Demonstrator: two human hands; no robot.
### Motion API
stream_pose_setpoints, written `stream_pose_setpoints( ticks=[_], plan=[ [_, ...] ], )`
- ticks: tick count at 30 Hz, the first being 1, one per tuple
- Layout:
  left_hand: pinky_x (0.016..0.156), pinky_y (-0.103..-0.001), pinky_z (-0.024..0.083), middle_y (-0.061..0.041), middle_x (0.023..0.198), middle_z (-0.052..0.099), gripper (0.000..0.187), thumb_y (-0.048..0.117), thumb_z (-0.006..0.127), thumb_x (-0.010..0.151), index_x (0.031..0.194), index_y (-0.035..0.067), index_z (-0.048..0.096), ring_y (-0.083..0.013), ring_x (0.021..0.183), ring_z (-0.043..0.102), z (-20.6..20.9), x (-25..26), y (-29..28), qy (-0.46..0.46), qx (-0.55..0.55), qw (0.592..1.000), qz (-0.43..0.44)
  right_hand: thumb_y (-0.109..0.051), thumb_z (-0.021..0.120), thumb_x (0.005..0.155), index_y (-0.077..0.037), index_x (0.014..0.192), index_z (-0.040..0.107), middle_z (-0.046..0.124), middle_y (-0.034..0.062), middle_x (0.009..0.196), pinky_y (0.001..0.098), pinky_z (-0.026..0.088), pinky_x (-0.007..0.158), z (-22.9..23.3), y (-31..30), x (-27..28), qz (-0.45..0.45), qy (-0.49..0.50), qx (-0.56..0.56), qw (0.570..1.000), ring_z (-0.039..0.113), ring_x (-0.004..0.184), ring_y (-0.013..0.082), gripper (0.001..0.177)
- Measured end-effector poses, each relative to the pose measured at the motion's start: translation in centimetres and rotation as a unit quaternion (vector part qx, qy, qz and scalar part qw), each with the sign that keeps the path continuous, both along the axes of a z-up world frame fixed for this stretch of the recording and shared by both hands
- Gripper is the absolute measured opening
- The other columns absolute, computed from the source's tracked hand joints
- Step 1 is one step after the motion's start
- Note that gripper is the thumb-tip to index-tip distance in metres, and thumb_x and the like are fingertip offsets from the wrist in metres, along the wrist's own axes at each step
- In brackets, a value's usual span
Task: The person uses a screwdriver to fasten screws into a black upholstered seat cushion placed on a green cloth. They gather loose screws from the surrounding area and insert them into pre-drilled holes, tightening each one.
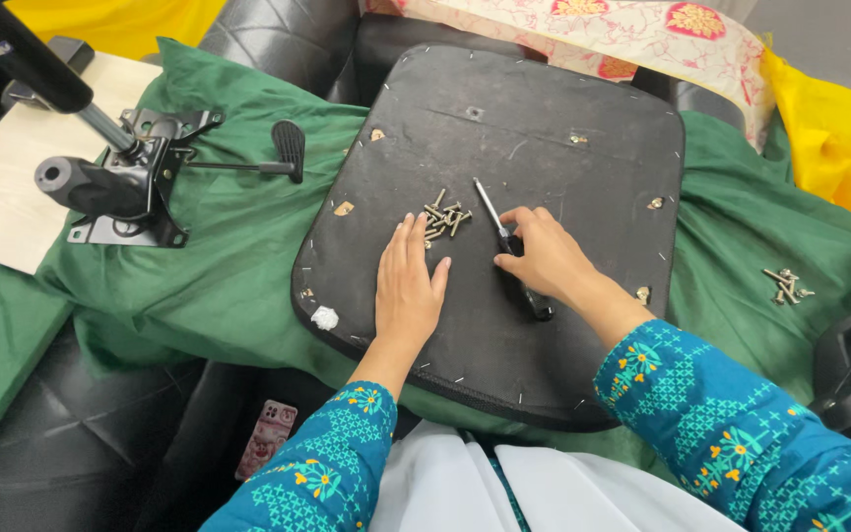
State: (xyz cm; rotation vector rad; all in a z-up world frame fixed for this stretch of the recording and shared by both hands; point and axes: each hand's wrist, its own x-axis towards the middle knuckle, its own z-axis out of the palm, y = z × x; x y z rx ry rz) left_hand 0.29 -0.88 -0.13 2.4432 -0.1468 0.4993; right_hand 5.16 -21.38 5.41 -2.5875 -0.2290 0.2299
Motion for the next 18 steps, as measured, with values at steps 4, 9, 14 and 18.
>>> stream_pose_setpoints(
  ticks=[4, 9, 14, 18],
  plan=[
    [0.116, -0.046, 0.035, -0.019, 0.155, 0.044, 0.068, 0.025, 0.068, 0.095, 0.152, 0.003, 0.038, -0.0375, 0.142, 0.043, 0.1, -0.6, 0.3, -0.001, -0.008, 1.0, 0.002, -0.017, 0.074, 0.081, -0.011, 0.131, 0.062, 0.06, 0.013, 0.118, 0.0421, 0.051, 0.095, -0.8, 1.4, -0.2, -0.005, 0.009, 0.014, 1.0, 0.062, 0.112, 0.0316, 0.052],
    [0.117, -0.046, 0.035, -0.02, 0.155, 0.044, 0.07, 0.023, 0.069, 0.094, 0.153, 0.002, 0.037, -0.0377, 0.143, 0.042, 0.2, -1.0, 0.5, -0.01, -0.02, 1.0, 0.002, -0.017, 0.072, 0.08, -0.011, 0.129, 0.064, 0.062, 0.0133, 0.114, 0.0428, 0.052, 0.092, -1.4, 2.8, 0.3, -0.034, -0.002, 0.03, 0.999, 0.064, 0.108, 0.031, 0.05],
    [0.118, -0.046, 0.034, -0.021, 0.157, 0.042, 0.075, 0.023, 0.072, 0.092, 0.154, 0.002, 0.035, -0.0386, 0.144, 0.041, 0.4, -1.1, 0.4, -0.009, -0.036, 0.999, 0.007, -0.019, 0.071, 0.081, -0.011, 0.127, 0.066, 0.061, 0.0135, 0.117, 0.0437, 0.051, 0.091, -2.4, 3.7, 1.0, -0.035, -0.045, 0.049, 0.997, 0.064, 0.106, 0.0315, 0.048],
    [0.119, -0.047, 0.031, -0.023, 0.158, 0.038, 0.086, 0.028, 0.078, 0.085, 0.154, 0.002, 0.033, -0.0406, 0.146, 0.038, 0.7, -0.5, 0.3, -0.011, -0.048, 0.999, 0.019, -0.019, 0.07, 0.08, -0.014, 0.124, 0.068, 0.063, 0.012, 0.113, 0.0427, 0.052, 0.089, -2.6, 4.5, 2.0, -0.024, -0.047, 0.057, 0.997, 0.065, 0.103, 0.03, 0.045]
  ],
)
